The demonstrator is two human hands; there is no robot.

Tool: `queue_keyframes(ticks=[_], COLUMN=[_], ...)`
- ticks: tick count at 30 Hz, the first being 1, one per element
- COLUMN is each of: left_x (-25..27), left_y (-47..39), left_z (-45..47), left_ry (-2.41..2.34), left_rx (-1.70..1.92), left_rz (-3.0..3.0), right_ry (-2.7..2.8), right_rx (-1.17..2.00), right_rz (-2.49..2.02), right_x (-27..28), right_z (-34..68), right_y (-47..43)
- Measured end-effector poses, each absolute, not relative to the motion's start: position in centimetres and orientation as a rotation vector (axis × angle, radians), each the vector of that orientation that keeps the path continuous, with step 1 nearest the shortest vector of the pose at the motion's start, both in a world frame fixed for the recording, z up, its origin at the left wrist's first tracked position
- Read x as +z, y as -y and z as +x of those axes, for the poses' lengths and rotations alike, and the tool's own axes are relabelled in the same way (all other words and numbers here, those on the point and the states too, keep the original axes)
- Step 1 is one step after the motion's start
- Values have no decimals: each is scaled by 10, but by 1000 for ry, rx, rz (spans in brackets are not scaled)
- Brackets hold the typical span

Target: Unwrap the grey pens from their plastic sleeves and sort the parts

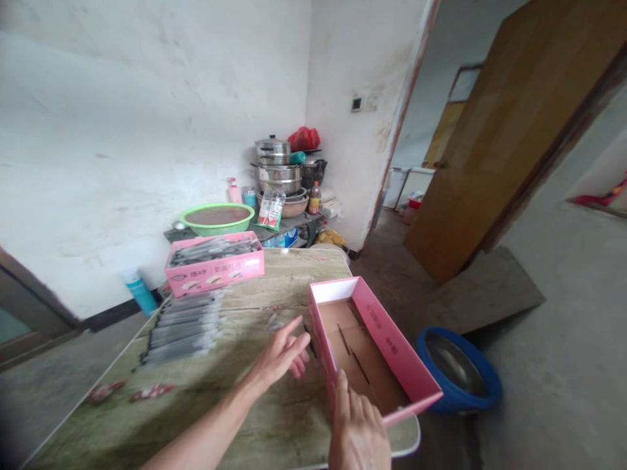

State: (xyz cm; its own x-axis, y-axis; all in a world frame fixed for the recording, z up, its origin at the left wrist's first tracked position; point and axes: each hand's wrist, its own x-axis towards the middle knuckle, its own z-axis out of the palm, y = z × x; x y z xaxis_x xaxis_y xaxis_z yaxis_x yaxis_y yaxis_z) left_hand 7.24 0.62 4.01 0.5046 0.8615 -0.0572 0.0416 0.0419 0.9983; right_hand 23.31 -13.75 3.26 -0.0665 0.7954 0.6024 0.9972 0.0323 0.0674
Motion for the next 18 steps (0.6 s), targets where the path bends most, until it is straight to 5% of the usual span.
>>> queue_keyframes(ticks=[13,18], left_x=[56,61], left_y=[4,7], left_z=[86,85], left_ry=[-1093,-1117], left_rx=[790,755], left_rz=[1651,1671], right_ry=[2045,2040], right_rx=[-862,-621], right_rz=[-1638,-1505], right_x=[35,54], right_z=[198,204], right_y=[148,148])
